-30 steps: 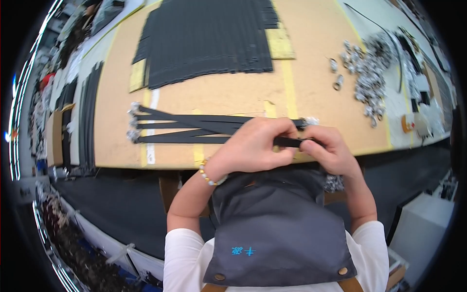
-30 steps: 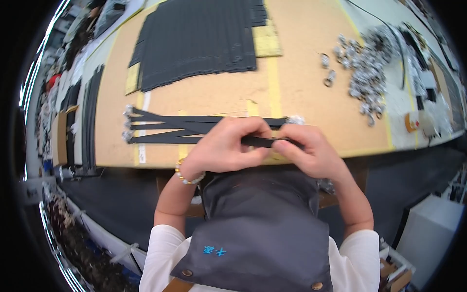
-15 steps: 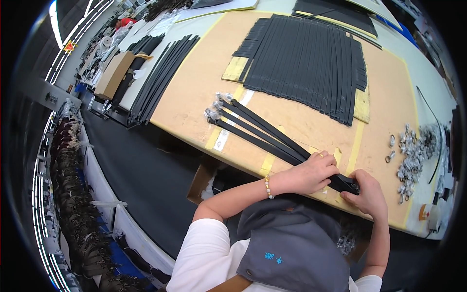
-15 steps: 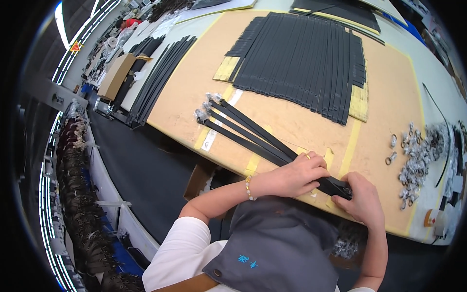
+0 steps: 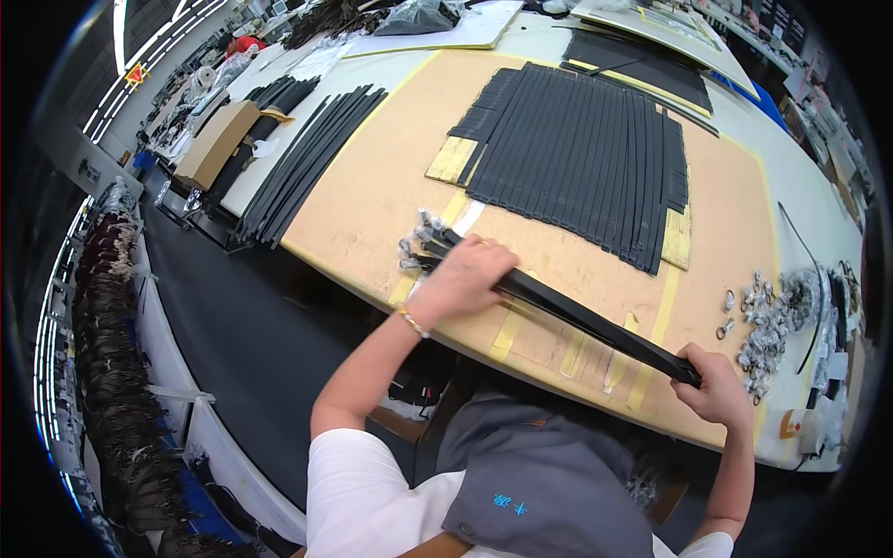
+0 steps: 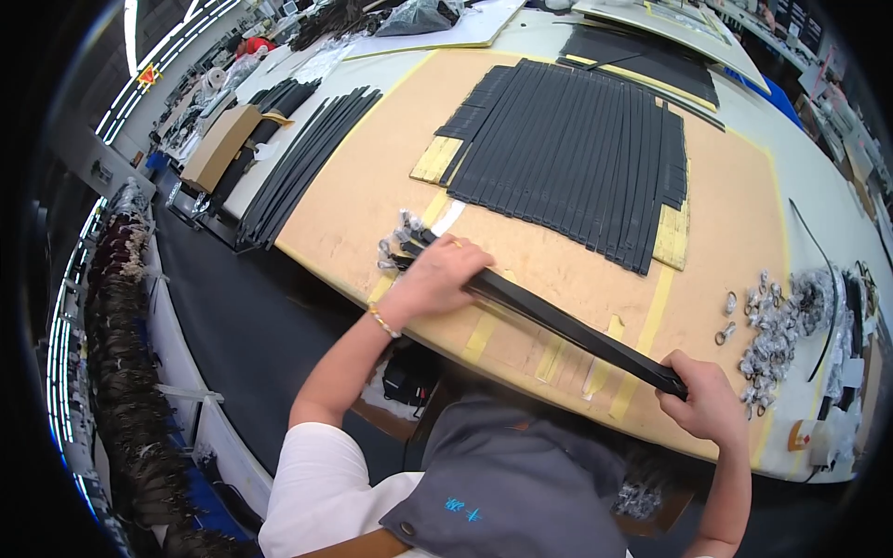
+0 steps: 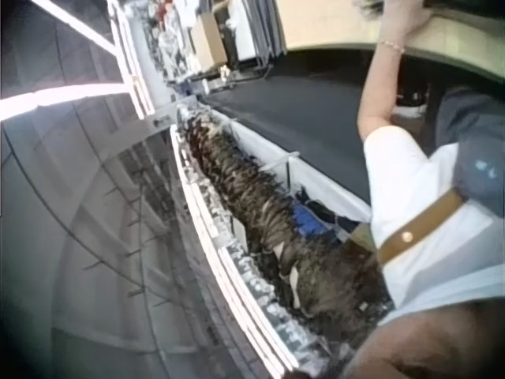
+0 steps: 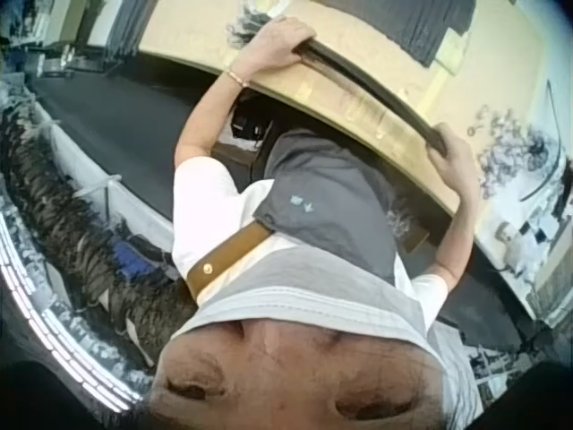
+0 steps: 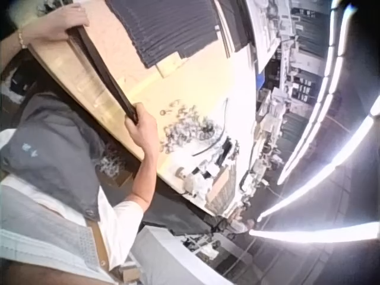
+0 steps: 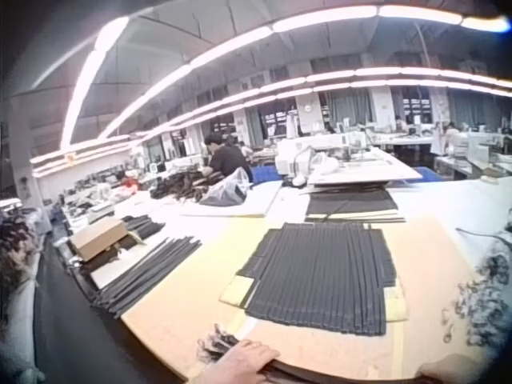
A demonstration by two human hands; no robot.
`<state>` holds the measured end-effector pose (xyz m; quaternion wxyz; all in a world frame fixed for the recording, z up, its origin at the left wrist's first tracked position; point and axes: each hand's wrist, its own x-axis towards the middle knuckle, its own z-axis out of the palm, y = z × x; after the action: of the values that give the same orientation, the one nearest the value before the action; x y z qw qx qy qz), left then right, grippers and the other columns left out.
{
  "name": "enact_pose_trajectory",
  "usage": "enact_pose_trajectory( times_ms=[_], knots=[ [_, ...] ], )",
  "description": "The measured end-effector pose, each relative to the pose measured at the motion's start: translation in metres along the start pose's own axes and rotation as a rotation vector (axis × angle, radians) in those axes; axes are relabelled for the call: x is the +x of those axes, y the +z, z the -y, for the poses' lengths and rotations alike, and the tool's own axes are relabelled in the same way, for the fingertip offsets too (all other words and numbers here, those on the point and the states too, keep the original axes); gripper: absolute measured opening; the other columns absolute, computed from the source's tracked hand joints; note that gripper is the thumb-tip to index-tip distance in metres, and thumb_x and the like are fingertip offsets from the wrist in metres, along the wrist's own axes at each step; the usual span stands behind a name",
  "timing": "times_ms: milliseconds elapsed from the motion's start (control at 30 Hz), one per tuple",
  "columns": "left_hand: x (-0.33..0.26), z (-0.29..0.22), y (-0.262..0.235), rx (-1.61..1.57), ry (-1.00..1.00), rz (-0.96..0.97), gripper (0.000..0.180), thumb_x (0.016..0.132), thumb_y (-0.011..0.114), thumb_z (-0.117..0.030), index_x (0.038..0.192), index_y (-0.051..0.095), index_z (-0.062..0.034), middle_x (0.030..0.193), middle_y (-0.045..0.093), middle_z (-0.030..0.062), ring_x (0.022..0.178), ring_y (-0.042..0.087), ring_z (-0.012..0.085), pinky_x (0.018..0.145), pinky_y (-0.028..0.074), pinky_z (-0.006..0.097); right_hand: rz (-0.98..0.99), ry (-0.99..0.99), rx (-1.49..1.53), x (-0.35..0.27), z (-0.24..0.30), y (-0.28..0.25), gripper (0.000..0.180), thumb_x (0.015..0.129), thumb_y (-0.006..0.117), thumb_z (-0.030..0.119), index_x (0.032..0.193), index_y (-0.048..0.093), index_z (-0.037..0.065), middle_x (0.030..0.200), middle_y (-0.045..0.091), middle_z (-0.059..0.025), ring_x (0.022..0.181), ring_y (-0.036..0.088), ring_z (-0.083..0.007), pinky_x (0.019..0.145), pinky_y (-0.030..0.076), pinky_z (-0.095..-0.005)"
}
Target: Assembling leather straps by manually attaching metal rings and buckles.
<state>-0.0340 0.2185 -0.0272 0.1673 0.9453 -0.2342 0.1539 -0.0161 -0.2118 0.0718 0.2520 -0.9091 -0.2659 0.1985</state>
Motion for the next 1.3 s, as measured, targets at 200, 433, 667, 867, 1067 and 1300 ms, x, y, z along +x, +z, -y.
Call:
enact_pose_trajectory(
  times_ms=[200,433,667,867,1067,1300],
  knots=[
    [-0.051,0.058,-0.043,0.104,-0.099,0.041,0.031,0.074,0.077,-0.007,0.102,0.064,-0.0082,0.094,0.068,0.0086,0.094,0.067,0.0278,0.087,0.049,0.038,0.139,-0.075,-0.138,0.038,0.024,-0.039,0.024,0.081,0.073,0.012,0.100,0.062,0.003,0.079,0.068,-0.0164,0.073,0.067,-0.0352,0.066,0.052,-0.0411],
    [-0.098,0.074,-0.132,0.061,-0.541,-0.251,0.027,0.081,0.068,0.001,0.106,0.065,-0.0048,0.088,0.068,0.0204,0.084,0.068,0.0399,0.071,0.055,0.043,0.103,-0.390,-0.489,0.219,0.125,-0.108,0.015,0.081,0.068,0.008,0.092,0.058,0.006,0.080,0.062,-0.0135,0.077,0.063,-0.0300,0.069,0.048,-0.0432],
    [-0.101,0.128,-0.164,0.364,-0.824,-0.493,0.024,0.090,0.063,-0.006,0.114,0.063,-0.0022,0.088,0.070,0.0243,0.085,0.069,0.0432,0.072,0.053,0.049,-0.721,-0.755,-0.494,0.395,0.245,-0.103,0.057,0.088,0.075,0.026,0.139,0.056,0.011,0.132,0.066,-0.0140,0.127,0.058,-0.0320,0.109,0.042,-0.0452],
    [-0.141,0.196,-0.115,0.608,-1.065,-0.084,0.029,0.096,0.068,-0.029,0.114,0.062,-0.0063,0.089,0.072,0.0202,0.086,0.072,0.0390,0.074,0.057,0.049,-0.116,-0.857,-0.355,0.340,0.213,0.011,0.041,0.091,0.073,0.023,0.127,0.062,0.007,0.117,0.068,-0.0141,0.113,0.063,-0.0326,0.101,0.048,-0.0450],
    [-0.136,0.224,-0.100,0.657,-0.954,-0.008,0.046,0.098,0.062,-0.047,0.122,0.063,-0.0070,0.093,0.073,0.0199,0.088,0.071,0.0380,0.074,0.056,0.047,0.058,-0.582,-0.098,0.232,0.088,0.021,0.025,0.096,0.066,0.021,0.117,0.067,0.008,0.118,0.069,-0.0112,0.116,0.063,-0.0306,0.101,0.049,-0.0424],
    [-0.120,0.208,-0.105,0.681,-1.218,0.265,0.060,0.103,0.049,-0.052,0.134,0.057,-0.0019,0.125,0.064,0.0234,0.115,0.062,0.0412,0.092,0.049,0.055,-0.110,-0.037,0.342,0.142,-0.020,0.003,0.026,0.096,0.066,0.011,0.121,0.066,0.004,0.119,0.071,-0.0087,0.115,0.065,-0.0198,0.099,0.050,-0.0345]
  ],
)
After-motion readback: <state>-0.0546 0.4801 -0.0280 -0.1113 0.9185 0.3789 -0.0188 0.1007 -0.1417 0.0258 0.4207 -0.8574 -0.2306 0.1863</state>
